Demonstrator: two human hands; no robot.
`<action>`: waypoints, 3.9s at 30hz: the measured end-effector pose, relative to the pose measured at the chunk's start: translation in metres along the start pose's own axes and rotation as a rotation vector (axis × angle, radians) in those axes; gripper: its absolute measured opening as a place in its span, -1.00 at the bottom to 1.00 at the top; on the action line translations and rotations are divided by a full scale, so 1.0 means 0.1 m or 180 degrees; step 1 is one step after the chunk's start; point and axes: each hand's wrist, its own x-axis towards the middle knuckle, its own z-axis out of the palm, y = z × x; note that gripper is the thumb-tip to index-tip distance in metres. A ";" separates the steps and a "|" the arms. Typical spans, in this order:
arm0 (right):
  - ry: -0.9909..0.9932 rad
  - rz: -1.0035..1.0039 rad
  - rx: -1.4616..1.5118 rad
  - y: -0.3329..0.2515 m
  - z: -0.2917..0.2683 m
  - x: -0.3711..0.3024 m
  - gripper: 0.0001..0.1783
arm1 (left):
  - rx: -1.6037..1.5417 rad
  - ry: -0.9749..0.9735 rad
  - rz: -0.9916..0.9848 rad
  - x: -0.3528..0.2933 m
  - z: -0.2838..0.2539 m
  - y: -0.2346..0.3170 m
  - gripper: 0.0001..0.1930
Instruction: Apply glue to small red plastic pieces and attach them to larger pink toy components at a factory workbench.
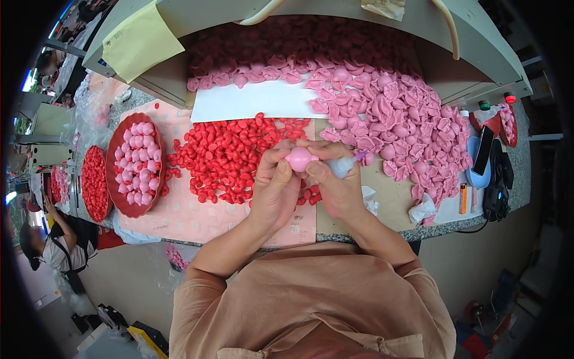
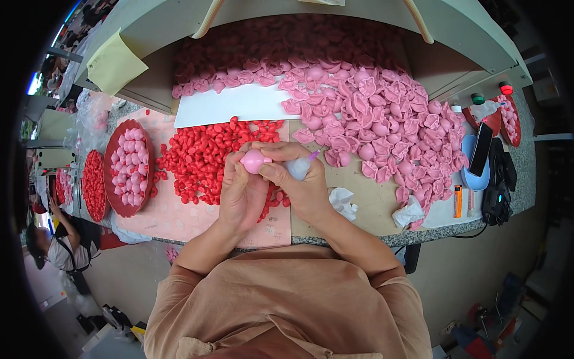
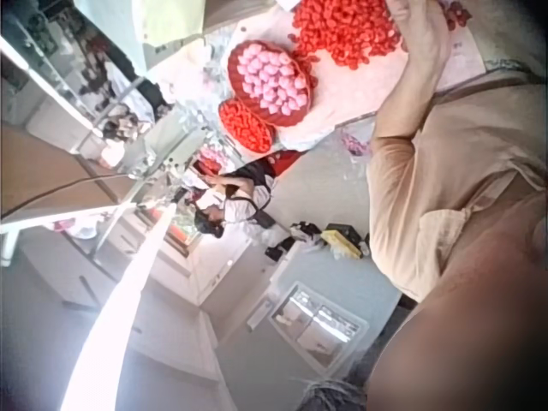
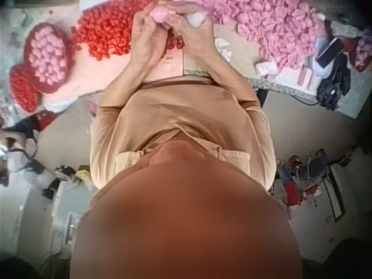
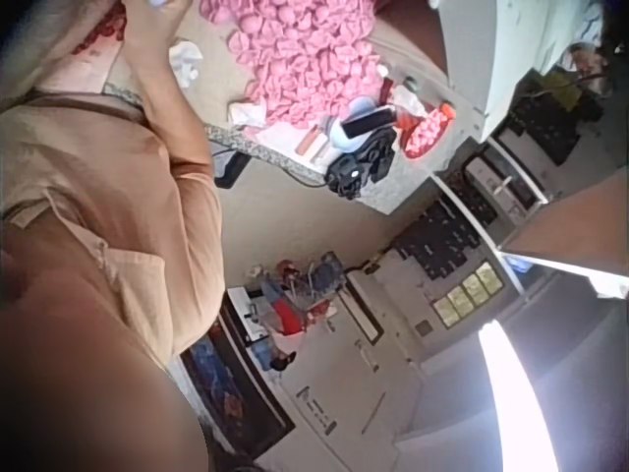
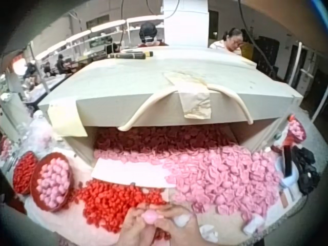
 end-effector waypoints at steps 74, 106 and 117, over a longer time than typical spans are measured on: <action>-0.0210 0.0840 -0.0080 -0.01 -0.07 0.01 -0.55 | 0.3179 -0.0083 0.1552 0.06 -0.01 0.18 -0.58; -0.0161 0.1315 -0.0257 -0.16 -0.21 0.14 -0.66 | 0.2333 -0.0120 -0.0516 0.25 -0.13 0.40 -0.70; -0.0306 0.1545 -0.1135 -0.28 -0.26 0.15 -0.63 | 0.2000 -0.0193 -0.1535 0.34 -0.15 0.55 -0.79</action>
